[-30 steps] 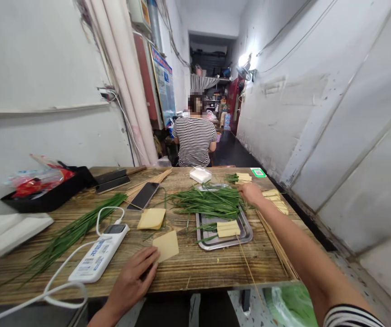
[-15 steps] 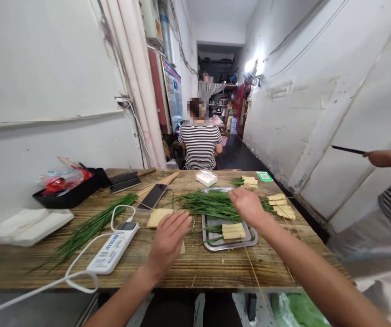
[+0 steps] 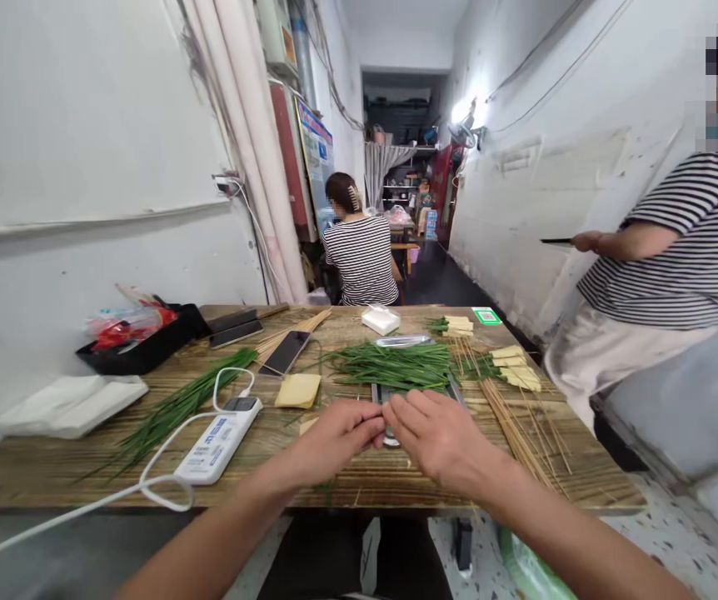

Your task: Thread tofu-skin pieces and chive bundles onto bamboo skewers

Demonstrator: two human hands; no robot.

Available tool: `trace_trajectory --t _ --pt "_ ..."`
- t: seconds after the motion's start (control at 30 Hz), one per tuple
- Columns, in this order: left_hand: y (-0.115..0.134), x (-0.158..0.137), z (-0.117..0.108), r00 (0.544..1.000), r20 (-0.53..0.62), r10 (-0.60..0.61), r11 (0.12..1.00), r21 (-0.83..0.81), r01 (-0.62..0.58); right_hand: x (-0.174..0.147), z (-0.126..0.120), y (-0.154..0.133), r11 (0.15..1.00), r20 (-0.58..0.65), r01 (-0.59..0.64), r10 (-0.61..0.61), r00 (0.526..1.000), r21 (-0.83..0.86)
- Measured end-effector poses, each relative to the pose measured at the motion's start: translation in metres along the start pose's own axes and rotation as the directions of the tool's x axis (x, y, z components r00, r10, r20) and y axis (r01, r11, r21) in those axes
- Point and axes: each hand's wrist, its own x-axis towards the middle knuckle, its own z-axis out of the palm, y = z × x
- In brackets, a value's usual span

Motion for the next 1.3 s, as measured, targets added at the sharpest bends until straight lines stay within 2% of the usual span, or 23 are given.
trace_trajectory --t 0.07,0.1,0.17,0.2,0.23,0.27,0.37,0.63,0.87,1.03,1.13,1.2,1.3 --pt "-0.008 -0.001 0.004 0.994 0.032 -0.105 0.967 -0.229 0.110 -0.010 -0.005 -0.003 0.976 -0.051 -0.194 0.199 0.979 0.095" --pt "-0.012 -0.002 0.007 0.989 0.048 -0.142 0.924 -0.353 0.150 -0.016 -0.007 -0.005 0.934 -0.085 -0.321 0.337 0.938 0.154" --pt "-0.019 -0.005 0.013 0.978 0.085 -0.193 0.804 -0.557 0.207 -0.027 -0.008 -0.011 0.787 -0.114 -0.541 0.592 0.798 0.297" --pt "-0.021 -0.006 0.016 0.973 0.105 -0.207 0.748 -0.624 0.226 -0.031 -0.007 -0.014 0.706 -0.094 -0.605 0.675 0.731 0.368" --pt "-0.022 -0.006 0.018 0.968 0.130 -0.213 0.704 -0.667 0.245 -0.035 -0.003 -0.017 0.638 -0.055 -0.640 0.725 0.686 0.428" --pt "-0.023 -0.007 0.019 0.964 0.157 -0.216 0.672 -0.692 0.263 -0.038 0.001 -0.021 0.590 -0.005 -0.653 0.744 0.668 0.476" --pt "-0.023 -0.006 0.020 0.953 0.214 -0.213 0.616 -0.728 0.301 -0.038 0.017 -0.028 0.524 0.093 -0.646 0.733 0.674 0.556" --pt "-0.027 -0.003 0.020 0.936 0.266 -0.233 0.567 -0.745 0.353 -0.032 0.031 -0.035 0.506 0.124 -0.635 0.717 0.685 0.583" --pt "-0.029 -0.002 0.022 0.937 0.280 -0.210 0.535 -0.769 0.350 -0.037 0.035 -0.041 0.355 0.165 -0.673 0.798 0.580 0.649" --pt "-0.027 -0.003 0.024 0.929 0.307 -0.207 0.519 -0.770 0.371 -0.037 0.040 -0.045 0.313 0.182 -0.676 0.811 0.555 0.666" --pt "-0.026 -0.004 0.025 0.925 0.316 -0.211 0.500 -0.778 0.380 -0.038 0.042 -0.047 0.330 0.182 -0.680 0.804 0.566 0.655" --pt "-0.026 -0.004 0.025 0.924 0.316 -0.214 0.492 -0.783 0.381 -0.038 0.040 -0.046 0.378 0.170 -0.677 0.784 0.597 0.632" --pt "-0.027 -0.004 0.024 0.922 0.316 -0.225 0.494 -0.778 0.388 -0.038 0.032 -0.038 0.553 0.072 -0.633 0.720 0.690 0.541"
